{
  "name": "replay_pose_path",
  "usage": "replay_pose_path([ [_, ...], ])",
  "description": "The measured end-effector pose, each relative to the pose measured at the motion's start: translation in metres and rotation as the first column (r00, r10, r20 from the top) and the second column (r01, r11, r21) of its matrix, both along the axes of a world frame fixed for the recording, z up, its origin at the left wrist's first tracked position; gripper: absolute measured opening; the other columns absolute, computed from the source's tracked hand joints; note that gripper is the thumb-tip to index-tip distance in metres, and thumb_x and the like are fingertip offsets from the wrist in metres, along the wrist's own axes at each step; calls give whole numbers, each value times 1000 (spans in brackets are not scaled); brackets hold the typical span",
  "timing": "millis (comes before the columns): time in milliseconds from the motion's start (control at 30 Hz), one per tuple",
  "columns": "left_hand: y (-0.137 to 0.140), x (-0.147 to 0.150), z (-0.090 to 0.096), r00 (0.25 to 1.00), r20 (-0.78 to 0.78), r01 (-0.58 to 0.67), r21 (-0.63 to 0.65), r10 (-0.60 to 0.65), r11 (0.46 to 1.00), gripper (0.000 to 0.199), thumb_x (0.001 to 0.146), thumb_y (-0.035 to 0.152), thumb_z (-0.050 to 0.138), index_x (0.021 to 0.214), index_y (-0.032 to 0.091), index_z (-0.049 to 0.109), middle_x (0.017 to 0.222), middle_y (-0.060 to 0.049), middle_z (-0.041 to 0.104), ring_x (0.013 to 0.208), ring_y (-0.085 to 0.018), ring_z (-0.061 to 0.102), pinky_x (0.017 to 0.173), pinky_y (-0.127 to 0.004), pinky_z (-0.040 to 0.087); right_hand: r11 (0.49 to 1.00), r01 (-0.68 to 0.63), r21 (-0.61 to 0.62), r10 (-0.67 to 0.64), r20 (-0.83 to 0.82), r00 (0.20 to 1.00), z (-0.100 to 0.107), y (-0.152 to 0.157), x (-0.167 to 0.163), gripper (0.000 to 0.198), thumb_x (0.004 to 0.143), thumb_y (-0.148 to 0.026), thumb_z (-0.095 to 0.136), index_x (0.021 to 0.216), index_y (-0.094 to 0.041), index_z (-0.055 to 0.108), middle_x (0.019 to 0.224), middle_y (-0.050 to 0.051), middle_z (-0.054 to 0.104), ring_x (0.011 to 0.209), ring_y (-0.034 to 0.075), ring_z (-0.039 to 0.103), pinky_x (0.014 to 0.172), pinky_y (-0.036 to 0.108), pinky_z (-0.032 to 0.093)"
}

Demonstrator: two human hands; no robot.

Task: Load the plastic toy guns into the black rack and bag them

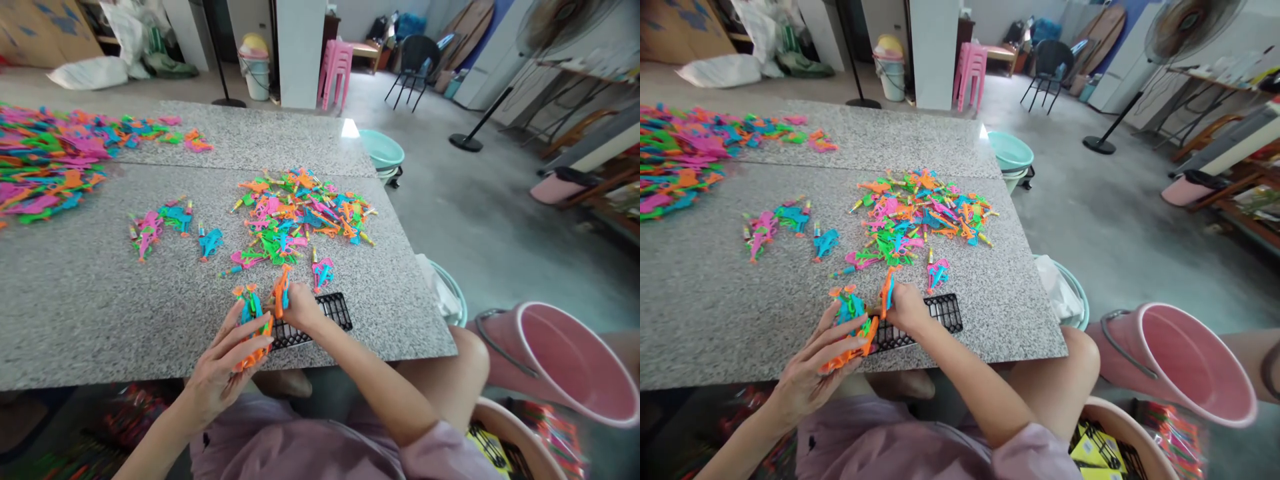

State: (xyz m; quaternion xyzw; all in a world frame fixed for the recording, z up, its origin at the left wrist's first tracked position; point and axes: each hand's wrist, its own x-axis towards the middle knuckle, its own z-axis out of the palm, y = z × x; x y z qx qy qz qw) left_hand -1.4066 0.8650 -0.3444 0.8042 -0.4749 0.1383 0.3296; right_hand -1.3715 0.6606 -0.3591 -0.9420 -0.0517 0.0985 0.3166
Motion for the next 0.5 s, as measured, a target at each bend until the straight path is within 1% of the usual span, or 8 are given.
replay_pose_path([
  [100,-3,0,0,1000,17,-3,-10,3,1000,31,95,9,59,123,23,62,136,-5,65,148,-26,37,120,-49,41,994,-76,-82,81,57,995,4,5,-4,27,84,-23,69,110,-19,69,94,7,76,88,22,71,74,26,47],
  [167,-8,2,1,999,47,-25,-10,26,1000,25,96,13,58,118,24,64,139,-6,63,151,-28,30,118,-51,42,983,-124,-134,135,79,988,8,12,-7,31,89,-24,63,120,-21,66,93,8,75,88,23,70,73,28,48],
  [233,-13,5,3,996,87,-23,4,22,1000,20,97,17,57,114,24,65,139,-6,63,153,-29,25,119,-56,39,978,-152,-141,163,69,984,13,15,-7,29,95,-26,54,122,-23,65,93,6,74,86,23,70,72,29,50],
  [300,-16,9,5,993,116,4,20,-6,1000,17,96,18,60,111,25,66,132,-5,68,153,-29,26,121,-59,35,966,-232,-115,239,60,969,16,10,-3,29,96,-27,55,123,-23,64,97,5,74,88,21,70,74,28,52],
  [367,-16,12,6,992,123,14,15,-16,1000,16,95,18,62,109,24,65,122,-4,73,151,-27,32,119,-55,39,939,-328,-100,339,117,933,18,-8,4,35,89,-17,63,124,-20,63,109,5,72,101,19,68,85,26,52],
  [400,-15,13,6,993,119,11,11,-12,1000,16,94,17,63,109,23,65,117,-4,74,150,-27,35,117,-51,43,935,-331,-126,349,164,923,19,-21,9,39,86,-10,64,124,-18,62,117,6,69,109,18,65,91,25,51],
  [467,-13,13,6,993,114,-5,11,4,1000,20,95,17,62,114,22,65,114,-4,75,148,-27,38,110,-45,50,944,-227,-240,286,250,925,21,-50,22,39,86,2,57,119,-17,64,127,8,65,119,16,59,98,25,48],
  [500,-12,13,5,994,112,-17,20,15,1000,23,96,19,62,119,21,64,114,-5,75,147,-28,39,108,-43,53,930,-179,-323,268,258,928,23,-65,29,35,89,1,53,116,-17,65,126,9,65,119,18,57,98,28,48],
])
